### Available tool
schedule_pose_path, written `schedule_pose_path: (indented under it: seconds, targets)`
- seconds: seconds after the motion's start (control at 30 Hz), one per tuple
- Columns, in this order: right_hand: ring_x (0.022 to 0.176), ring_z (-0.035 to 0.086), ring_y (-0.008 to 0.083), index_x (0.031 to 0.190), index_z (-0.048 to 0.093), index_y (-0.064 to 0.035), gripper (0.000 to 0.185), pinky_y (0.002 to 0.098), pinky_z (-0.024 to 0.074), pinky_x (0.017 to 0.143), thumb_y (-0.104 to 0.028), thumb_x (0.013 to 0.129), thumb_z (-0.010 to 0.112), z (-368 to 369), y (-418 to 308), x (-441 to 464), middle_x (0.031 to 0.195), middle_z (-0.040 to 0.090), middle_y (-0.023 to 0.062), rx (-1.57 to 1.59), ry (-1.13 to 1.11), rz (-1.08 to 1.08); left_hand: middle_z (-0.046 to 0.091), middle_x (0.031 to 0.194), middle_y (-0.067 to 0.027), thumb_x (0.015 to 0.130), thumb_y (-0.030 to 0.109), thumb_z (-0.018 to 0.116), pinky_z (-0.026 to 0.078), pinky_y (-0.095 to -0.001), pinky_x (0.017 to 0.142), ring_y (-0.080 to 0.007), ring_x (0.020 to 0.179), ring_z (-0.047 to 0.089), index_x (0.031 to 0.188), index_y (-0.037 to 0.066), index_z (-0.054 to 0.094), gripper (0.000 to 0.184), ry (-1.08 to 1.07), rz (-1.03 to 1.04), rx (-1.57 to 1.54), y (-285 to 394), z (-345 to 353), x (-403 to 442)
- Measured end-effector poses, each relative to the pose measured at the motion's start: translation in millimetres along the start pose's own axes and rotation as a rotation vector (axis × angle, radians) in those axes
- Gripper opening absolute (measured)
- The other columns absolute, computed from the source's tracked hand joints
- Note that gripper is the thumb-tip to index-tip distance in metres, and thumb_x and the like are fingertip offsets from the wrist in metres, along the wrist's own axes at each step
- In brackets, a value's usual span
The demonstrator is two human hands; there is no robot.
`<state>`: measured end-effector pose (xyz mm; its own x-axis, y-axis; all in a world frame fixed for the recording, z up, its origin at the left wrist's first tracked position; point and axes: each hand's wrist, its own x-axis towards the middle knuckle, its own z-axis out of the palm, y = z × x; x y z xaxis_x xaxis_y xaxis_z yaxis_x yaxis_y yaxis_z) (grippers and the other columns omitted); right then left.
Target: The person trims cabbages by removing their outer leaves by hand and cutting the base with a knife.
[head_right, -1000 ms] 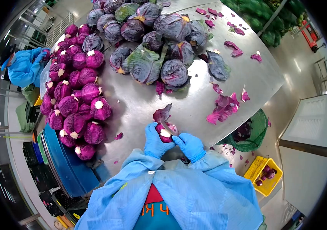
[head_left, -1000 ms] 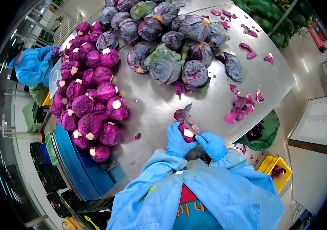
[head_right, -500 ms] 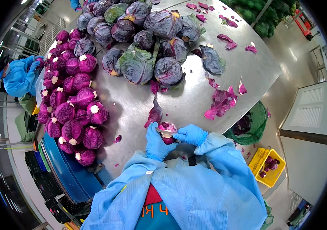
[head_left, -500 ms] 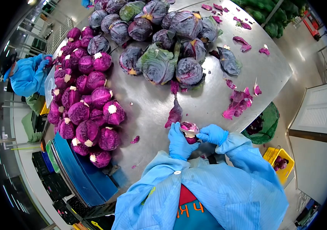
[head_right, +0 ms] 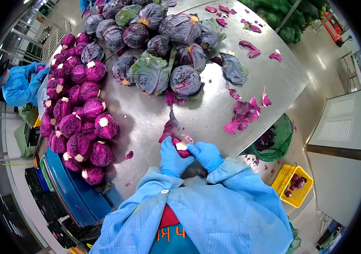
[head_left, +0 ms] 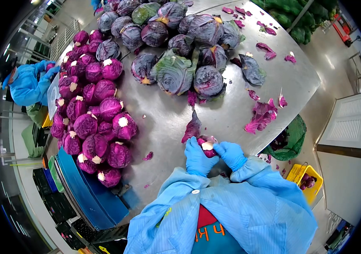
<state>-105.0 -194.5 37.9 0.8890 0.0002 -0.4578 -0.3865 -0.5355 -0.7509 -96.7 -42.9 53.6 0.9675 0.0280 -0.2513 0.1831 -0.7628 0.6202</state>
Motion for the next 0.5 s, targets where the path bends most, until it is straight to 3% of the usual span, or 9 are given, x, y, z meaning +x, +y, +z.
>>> schedule_pose_path:
  seconds: [0.03, 0.13, 0.17, 0.27, 0.37, 0.5]
  targets:
    - [0.068, 0.062, 0.0358, 0.082, 0.065, -0.006, 0.056, 0.0404, 0.05, 0.065, -0.06, 0.09, 0.049, 3, -1, -1, 0.069, 0.062, 0.0166, 0.17, 0.044, 0.038, 0.041, 0.128, -0.0267, 0.048, 0.039, 0.089, 0.04, -0.0474, 0.098, -0.0423, 0.117, 0.045, 0.133, -0.004, 0.032, 0.11, 0.01, -0.027, -0.021, -1, -1, 0]
    - [0.066, 0.061, 0.0338, 0.089, 0.065, -0.006, 0.049, 0.0383, 0.0499, 0.063, -0.054, 0.088, 0.057, -3, -8, 2, 0.068, 0.06, 0.0137, -0.128, 0.146, -0.007, 0.042, 0.128, -0.026, 0.048, 0.042, 0.089, 0.041, -0.0474, 0.097, -0.0425, 0.116, 0.046, 0.132, -0.005, 0.033, 0.111, 0.024, 0.005, -0.002, -3, 1, -1]
    - [0.067, 0.061, 0.0321, 0.097, 0.065, -0.0067, 0.048, 0.0388, 0.0497, 0.064, -0.053, 0.085, 0.061, -4, -13, 1, 0.071, 0.061, 0.0126, -0.039, 0.199, -0.081, 0.038, 0.133, -0.0273, 0.049, 0.042, 0.089, 0.04, -0.0485, 0.099, -0.0435, 0.117, 0.044, 0.137, -0.002, 0.03, 0.114, -0.016, 0.011, -0.027, -6, 0, 0]
    - [0.072, 0.062, 0.0321, 0.099, 0.065, -0.0078, 0.047, 0.0407, 0.0494, 0.066, -0.052, 0.083, 0.064, -17, -18, 11, 0.077, 0.063, 0.0138, -0.031, 0.182, -0.466, 0.032, 0.139, -0.0288, 0.052, 0.041, 0.088, 0.039, -0.0497, 0.1, -0.0452, 0.121, 0.04, 0.141, 0.003, 0.027, 0.115, -0.068, 0.032, 0.107, 3, -4, -4]
    - [0.077, 0.063, 0.0333, 0.091, 0.064, -0.007, 0.043, 0.0434, 0.0493, 0.069, -0.049, 0.083, 0.064, -42, -31, 17, 0.082, 0.064, 0.016, -0.156, -0.1, -0.347, 0.026, 0.143, -0.0297, 0.054, 0.039, 0.087, 0.038, -0.0518, 0.101, -0.0486, 0.124, 0.036, 0.144, 0.007, 0.026, 0.113, -0.145, 0.086, 0.143, 9, -7, -4]
    - [0.079, 0.064, 0.036, 0.087, 0.066, -0.0067, 0.039, 0.0458, 0.0497, 0.069, -0.046, 0.083, 0.063, -45, -54, 23, 0.084, 0.065, 0.0172, -0.503, -0.244, -0.183, 0.027, 0.143, -0.0298, 0.055, 0.039, 0.086, 0.038, -0.0544, 0.101, -0.0519, 0.124, 0.034, 0.143, 0.008, 0.027, 0.11, -0.137, 0.151, 0.236, 15, 5, -3]
